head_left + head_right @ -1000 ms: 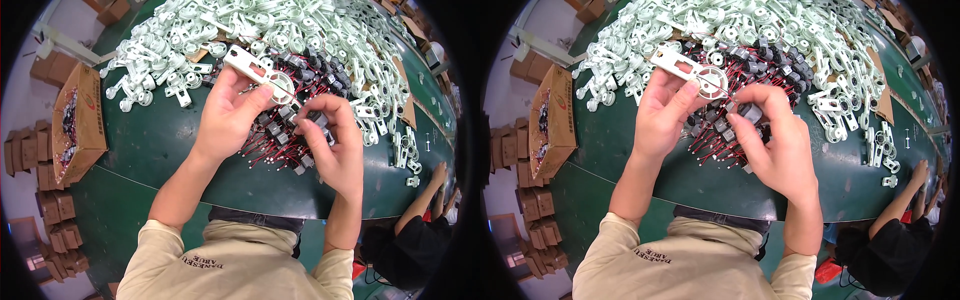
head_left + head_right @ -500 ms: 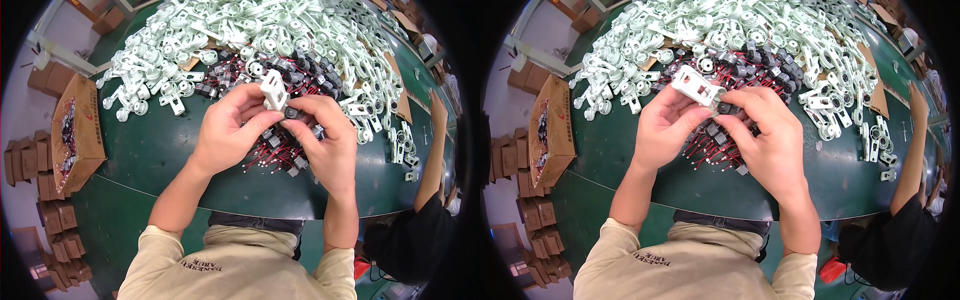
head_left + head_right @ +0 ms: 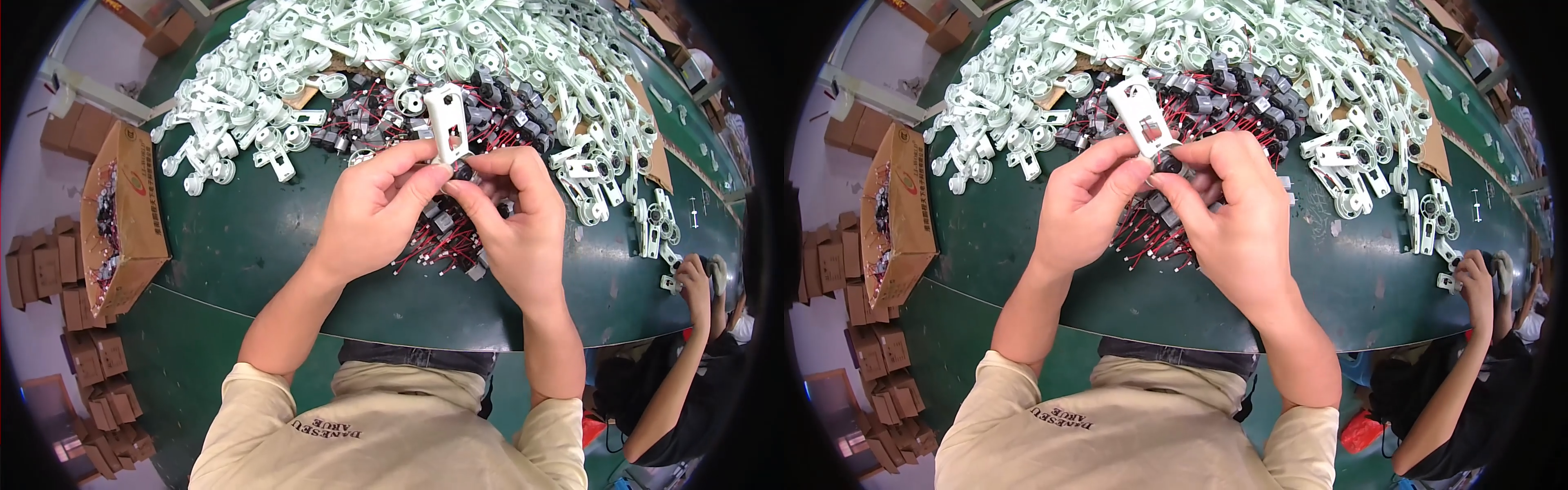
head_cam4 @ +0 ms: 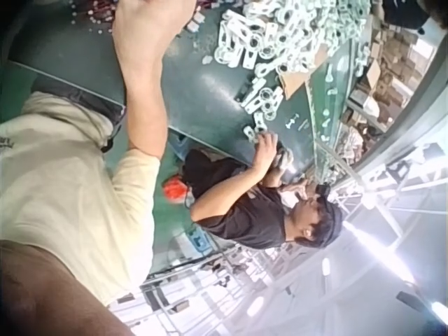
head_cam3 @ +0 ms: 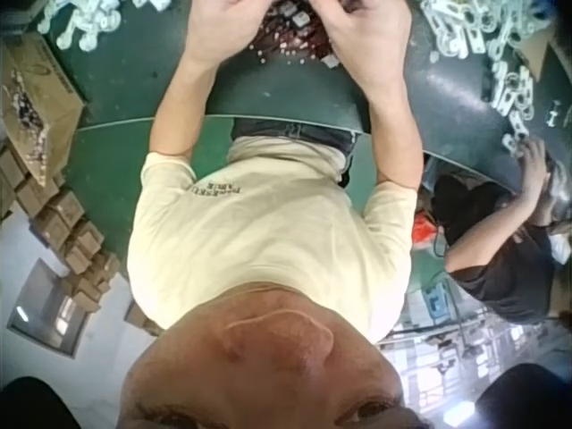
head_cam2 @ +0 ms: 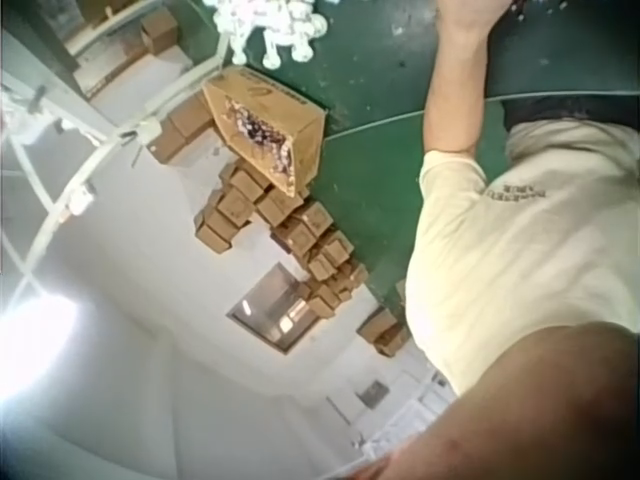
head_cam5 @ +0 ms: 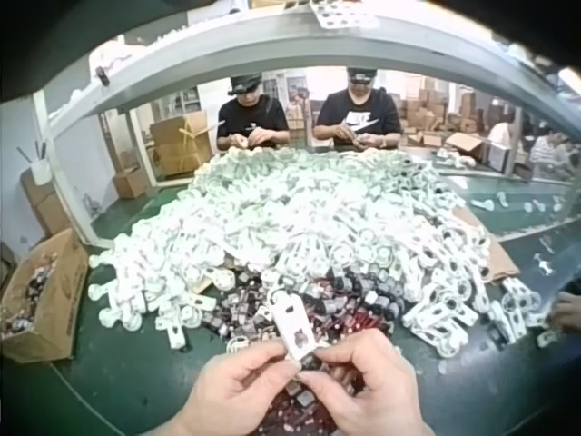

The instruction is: The person assembles small speakers and wires into plastic housings by hand at a factory workbench.

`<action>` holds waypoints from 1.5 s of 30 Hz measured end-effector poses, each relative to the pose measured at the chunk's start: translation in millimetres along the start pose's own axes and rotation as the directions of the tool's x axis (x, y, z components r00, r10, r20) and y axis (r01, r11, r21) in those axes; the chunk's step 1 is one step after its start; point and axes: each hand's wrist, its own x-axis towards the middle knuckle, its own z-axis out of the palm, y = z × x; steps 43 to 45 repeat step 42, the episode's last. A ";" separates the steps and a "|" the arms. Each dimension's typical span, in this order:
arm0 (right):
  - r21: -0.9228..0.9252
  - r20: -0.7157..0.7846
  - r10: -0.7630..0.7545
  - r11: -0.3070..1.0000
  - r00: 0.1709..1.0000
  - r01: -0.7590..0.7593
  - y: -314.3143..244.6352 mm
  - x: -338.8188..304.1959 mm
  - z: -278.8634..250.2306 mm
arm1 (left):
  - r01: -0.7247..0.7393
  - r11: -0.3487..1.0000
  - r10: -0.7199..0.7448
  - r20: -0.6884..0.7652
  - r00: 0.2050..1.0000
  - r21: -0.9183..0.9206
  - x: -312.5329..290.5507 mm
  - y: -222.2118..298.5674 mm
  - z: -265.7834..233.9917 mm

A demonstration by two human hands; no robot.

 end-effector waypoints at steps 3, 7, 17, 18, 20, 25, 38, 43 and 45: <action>-0.107 0.056 -0.060 0.992 0.997 0.066 3.5 -0.1 0.7 | 0.073 0.997 -0.073 -0.034 0.997 0.009 1.6 0.1 -1.7; 0.064 -0.024 -0.001 0.998 1.000 0.003 -1.6 4.5 0.9 | 0.056 0.997 -0.055 0.021 0.998 -0.058 4.7 0.1 -8.6; 0.240 0.109 0.080 0.965 0.991 -0.104 2.2 1.4 3.7 | 0.147 0.985 -0.136 0.117 0.984 -0.093 3.2 2.4 -12.1; 0.237 0.108 0.081 0.966 0.991 -0.104 1.9 1.0 4.3 | 0.148 0.984 -0.136 0.119 0.984 -0.096 2.7 1.9 -10.7; 0.265 0.091 0.048 0.962 0.995 -0.071 1.2 0.4 5.6 | 0.075 0.992 -0.062 0.120 0.991 -0.103 2.0 0.6 -7.7; 0.212 0.102 0.062 0.974 0.993 -0.083 -2.1 -1.5 5.1 | 0.193 0.976 -0.177 0.147 0.973 -0.102 4.2 6.0 -13.6; 0.461 0.112 0.287 0.833 0.952 -0.305 -9.6 3.8 8.6 | 0.142 0.980 -0.146 -0.024 0.989 -0.137 -3.5 0.1 10.1; 0.495 0.095 0.311 0.810 0.946 -0.316 -6.0 1.3 9.1 | 0.059 0.998 -0.060 -0.026 0.998 -0.038 -6.6 -3.6 15.7; 0.495 0.095 0.311 0.810 0.946 -0.316 -6.0 1.3 9.1 | 0.059 0.998 -0.060 -0.026 0.998 -0.038 -6.6 -3.6 15.7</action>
